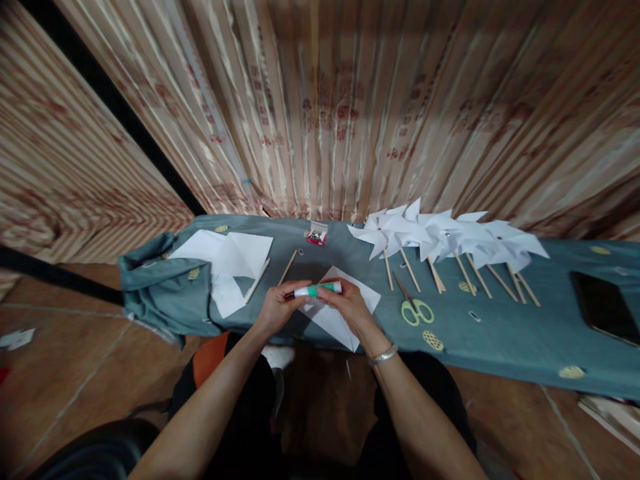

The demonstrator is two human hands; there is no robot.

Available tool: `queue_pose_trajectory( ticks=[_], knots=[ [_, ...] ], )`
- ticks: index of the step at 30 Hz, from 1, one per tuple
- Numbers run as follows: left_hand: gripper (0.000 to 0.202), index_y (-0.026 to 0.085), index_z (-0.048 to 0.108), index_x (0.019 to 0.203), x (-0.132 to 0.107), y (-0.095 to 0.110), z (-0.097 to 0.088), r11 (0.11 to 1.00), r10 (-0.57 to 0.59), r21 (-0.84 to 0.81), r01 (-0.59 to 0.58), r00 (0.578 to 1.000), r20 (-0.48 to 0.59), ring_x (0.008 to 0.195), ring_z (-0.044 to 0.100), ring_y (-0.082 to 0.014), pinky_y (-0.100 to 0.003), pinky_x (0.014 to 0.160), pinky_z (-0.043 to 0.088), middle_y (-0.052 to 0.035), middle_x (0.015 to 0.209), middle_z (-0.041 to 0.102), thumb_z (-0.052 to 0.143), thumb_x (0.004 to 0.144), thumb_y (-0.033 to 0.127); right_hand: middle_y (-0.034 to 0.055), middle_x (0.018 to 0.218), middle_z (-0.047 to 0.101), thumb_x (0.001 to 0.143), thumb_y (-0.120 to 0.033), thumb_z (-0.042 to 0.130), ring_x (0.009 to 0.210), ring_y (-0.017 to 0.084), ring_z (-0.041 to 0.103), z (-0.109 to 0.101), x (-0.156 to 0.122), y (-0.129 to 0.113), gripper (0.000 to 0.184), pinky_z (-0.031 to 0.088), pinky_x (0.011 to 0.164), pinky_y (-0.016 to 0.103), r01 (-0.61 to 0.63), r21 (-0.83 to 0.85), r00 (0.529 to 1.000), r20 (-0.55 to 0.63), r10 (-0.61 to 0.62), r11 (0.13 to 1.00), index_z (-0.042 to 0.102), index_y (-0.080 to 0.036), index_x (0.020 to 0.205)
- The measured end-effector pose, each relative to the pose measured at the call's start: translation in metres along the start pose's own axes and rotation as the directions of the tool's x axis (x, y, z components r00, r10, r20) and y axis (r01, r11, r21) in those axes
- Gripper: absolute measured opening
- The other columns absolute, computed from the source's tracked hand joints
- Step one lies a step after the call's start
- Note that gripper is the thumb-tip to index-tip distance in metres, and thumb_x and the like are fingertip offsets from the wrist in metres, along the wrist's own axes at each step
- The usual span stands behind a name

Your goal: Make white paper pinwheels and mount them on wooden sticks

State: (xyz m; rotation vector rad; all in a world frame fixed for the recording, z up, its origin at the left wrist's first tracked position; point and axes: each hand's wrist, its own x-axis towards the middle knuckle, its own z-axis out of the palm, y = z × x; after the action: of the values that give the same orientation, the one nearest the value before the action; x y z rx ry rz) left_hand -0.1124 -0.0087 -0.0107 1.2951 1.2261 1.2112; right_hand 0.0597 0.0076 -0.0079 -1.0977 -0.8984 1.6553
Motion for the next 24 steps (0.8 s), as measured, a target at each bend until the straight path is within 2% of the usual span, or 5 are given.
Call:
queue_pose_trajectory(
  ticks=[5, 9, 13, 17, 24],
  knots=[
    [0.030, 0.017, 0.075, 0.095, 0.012, -0.015, 0.002, 0.997, -0.043, 0.051, 0.050, 0.992, -0.117, 0.073, 0.065, -0.0183, -0.032, 0.074, 0.052, -0.0059, 0.090, 0.074, 0.073, 0.065, 0.021, 0.0007, 0.078, 0.073, 0.057, -0.041, 0.085, 0.065, 0.014, 0.065, -0.022, 0.000, -0.001, 0.054, 0.051, 0.061, 0.025, 0.136, -0.182, 0.984, -0.092, -0.155, 0.974, 0.065, -0.019, 0.102],
    [0.026, 0.019, 0.074, 0.096, 0.025, -0.021, -0.001, 0.981, 0.022, 0.191, 0.029, 0.966, -0.259, 0.072, 0.063, -0.0169, -0.030, 0.075, 0.051, -0.0038, 0.089, 0.073, 0.069, 0.070, 0.022, 0.0038, 0.084, 0.074, 0.068, -0.044, 0.076, 0.077, 0.019, 0.068, -0.055, -0.014, -0.004, 0.041, 0.053, 0.070, 0.031, 0.253, -0.420, 0.941, -0.101, -0.322, 0.872, 0.066, -0.020, 0.100],
    [0.026, 0.017, 0.071, 0.101, 0.032, -0.020, -0.001, 0.910, 0.145, 0.411, -0.052, 0.969, -0.199, 0.082, 0.064, -0.0210, -0.035, 0.083, 0.050, -0.0083, 0.097, 0.071, 0.064, 0.076, 0.018, 0.0067, 0.094, 0.073, 0.080, -0.034, 0.064, 0.082, 0.023, 0.068, -0.078, -0.044, -0.007, 0.024, 0.053, 0.083, 0.040, 0.303, -0.752, 0.900, 0.024, -0.435, 0.585, 0.069, -0.023, 0.100],
    [0.025, 0.018, 0.069, 0.102, 0.036, -0.023, -0.001, 0.787, 0.269, 0.592, -0.172, 0.960, -0.078, 0.100, 0.063, -0.0265, -0.041, 0.096, 0.045, -0.0111, 0.105, 0.069, 0.060, 0.079, 0.014, 0.0081, 0.119, 0.067, 0.084, -0.022, 0.052, 0.113, 0.025, 0.060, -0.086, -0.073, -0.005, 0.035, 0.046, 0.100, 0.046, 0.408, -0.870, 0.872, 0.282, -0.400, 0.276, 0.063, -0.025, 0.117],
    [0.037, 0.019, 0.063, 0.117, 0.037, -0.025, -0.005, 0.636, 0.374, 0.741, -0.215, 0.926, -0.052, 0.114, 0.054, -0.0290, -0.045, 0.102, 0.042, -0.0117, 0.117, 0.064, 0.059, 0.080, 0.014, 0.0120, 0.150, 0.039, 0.082, -0.014, 0.052, 0.138, 0.028, 0.036, -0.086, -0.091, 0.015, 0.059, 0.035, 0.111, 0.052, 0.485, -0.873, 0.842, 0.451, -0.295, 0.052, 0.042, -0.024, 0.139]
  ],
)
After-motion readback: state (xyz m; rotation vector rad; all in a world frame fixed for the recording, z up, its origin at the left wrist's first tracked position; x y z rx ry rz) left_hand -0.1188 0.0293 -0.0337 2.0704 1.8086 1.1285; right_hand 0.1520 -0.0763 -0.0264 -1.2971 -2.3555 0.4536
